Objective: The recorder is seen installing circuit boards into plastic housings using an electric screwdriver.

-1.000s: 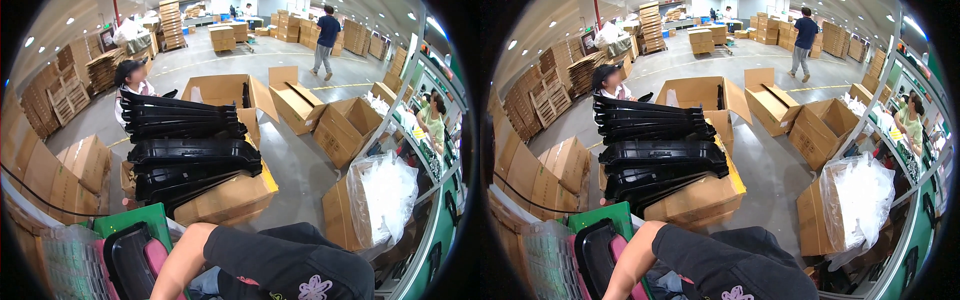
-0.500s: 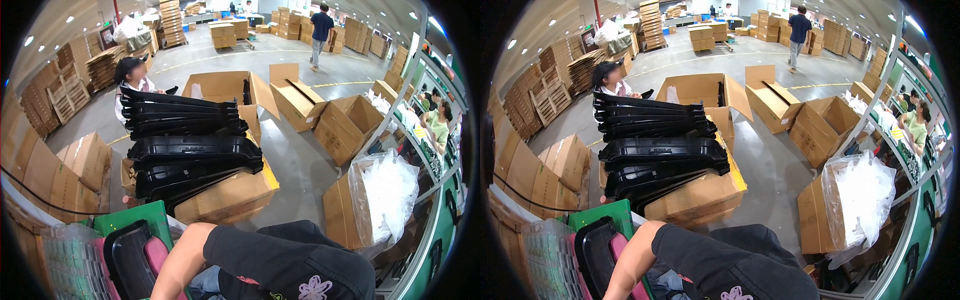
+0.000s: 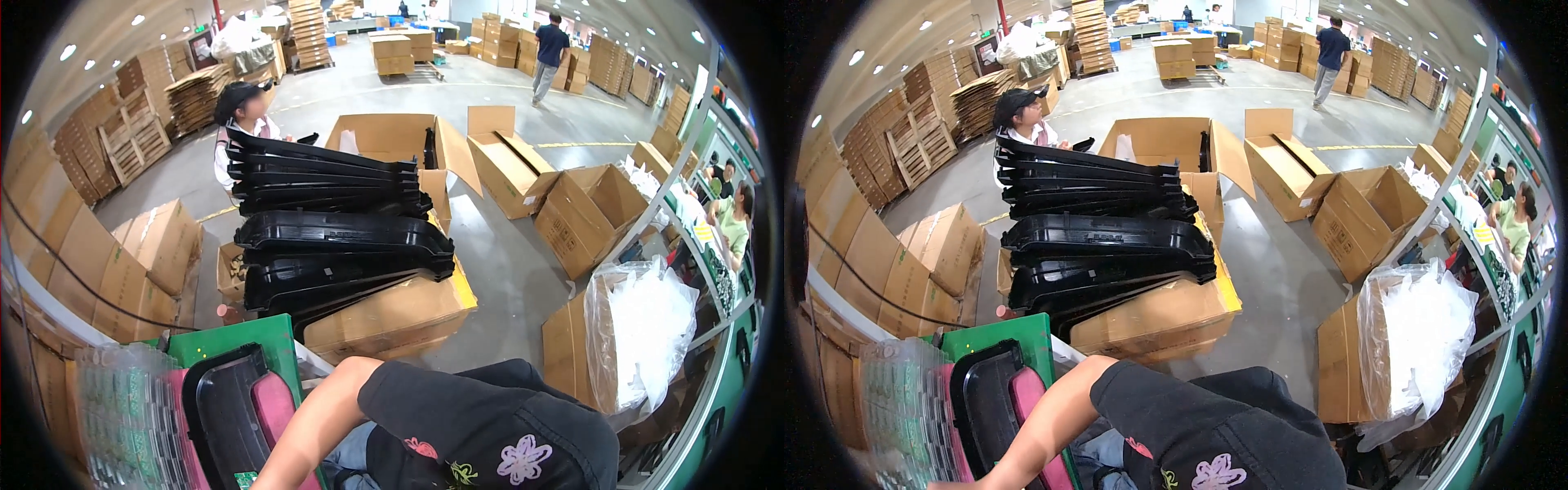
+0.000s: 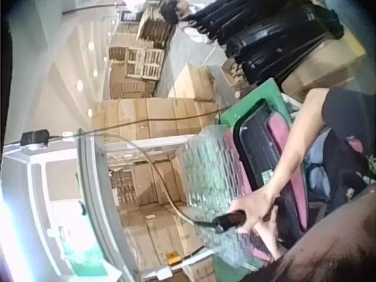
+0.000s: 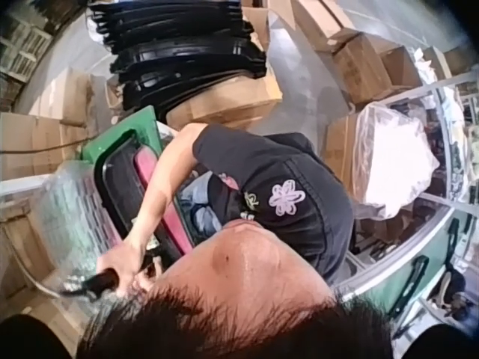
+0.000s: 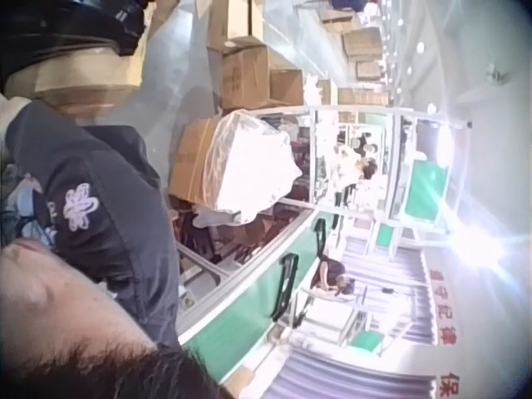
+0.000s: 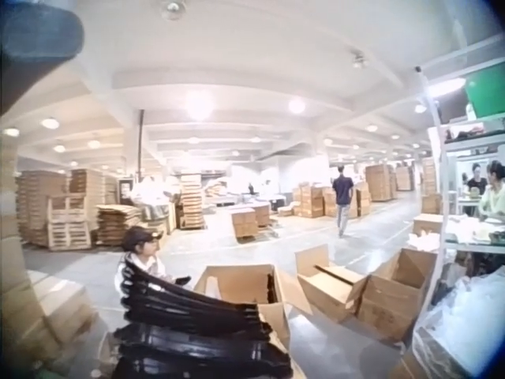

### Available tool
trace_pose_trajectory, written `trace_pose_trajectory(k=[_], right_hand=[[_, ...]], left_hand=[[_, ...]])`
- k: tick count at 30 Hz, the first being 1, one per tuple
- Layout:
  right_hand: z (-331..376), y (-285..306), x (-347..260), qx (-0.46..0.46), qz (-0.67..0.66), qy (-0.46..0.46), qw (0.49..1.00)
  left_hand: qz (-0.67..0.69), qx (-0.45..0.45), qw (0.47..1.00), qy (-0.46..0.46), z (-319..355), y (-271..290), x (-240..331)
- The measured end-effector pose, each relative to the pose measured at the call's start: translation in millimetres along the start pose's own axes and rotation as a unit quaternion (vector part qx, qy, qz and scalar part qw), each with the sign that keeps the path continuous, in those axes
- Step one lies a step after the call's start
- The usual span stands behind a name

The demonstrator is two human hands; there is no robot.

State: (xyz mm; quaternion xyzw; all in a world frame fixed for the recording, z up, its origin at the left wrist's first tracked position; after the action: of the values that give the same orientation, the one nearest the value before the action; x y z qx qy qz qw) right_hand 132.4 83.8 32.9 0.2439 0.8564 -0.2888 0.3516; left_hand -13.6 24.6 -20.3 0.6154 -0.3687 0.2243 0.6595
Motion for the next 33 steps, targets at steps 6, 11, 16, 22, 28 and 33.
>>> trace_pose_trajectory(k=[6, 11, 16, 22, 28, 33], right_hand=[[-24, -43, -20, -0.011, -0.084, -0.024, 0.996], [-11, -16, -26, 0.031, -0.110, -0.102, 0.988], [-13, -6, -16, 0.053, -0.055, -0.051, 0.996], [-13, 18, -34, 0.014, -0.005, -0.013, 1.000], [-10, 46, -10, 0.019, 0.058, -0.047, 0.997], [-11, 53, -1, 0.014, 0.037, -0.046, 0.998]], left_hand=[[-0.058, 0.193, 0.977, -0.071, 52, 33, -30], [0.024, 0.179, 0.983, -0.029, 46, 22, -36], [0.134, 0.127, 0.981, -0.054, 45, 18, -1], [0.083, 0.104, 0.980, -0.145, 42, 24, -10], [0.019, 0.211, 0.956, -0.204, 43, 31, -16], [-0.037, 0.215, 0.957, -0.193, 44, 30, -9]])
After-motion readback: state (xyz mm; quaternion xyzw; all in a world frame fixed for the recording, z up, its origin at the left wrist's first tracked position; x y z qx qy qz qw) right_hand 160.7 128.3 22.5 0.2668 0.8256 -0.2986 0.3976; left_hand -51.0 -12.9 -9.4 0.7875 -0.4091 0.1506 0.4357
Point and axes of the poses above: each hand's wrist, its own z-axis away from the middle knuckle, its own y-axis out of the back of the hand, x = y × z, the point moved 2 cm from there along -z, towards the middle knuckle, and after that the axes turned 2 degrees about -x, right-handed, at the moved point
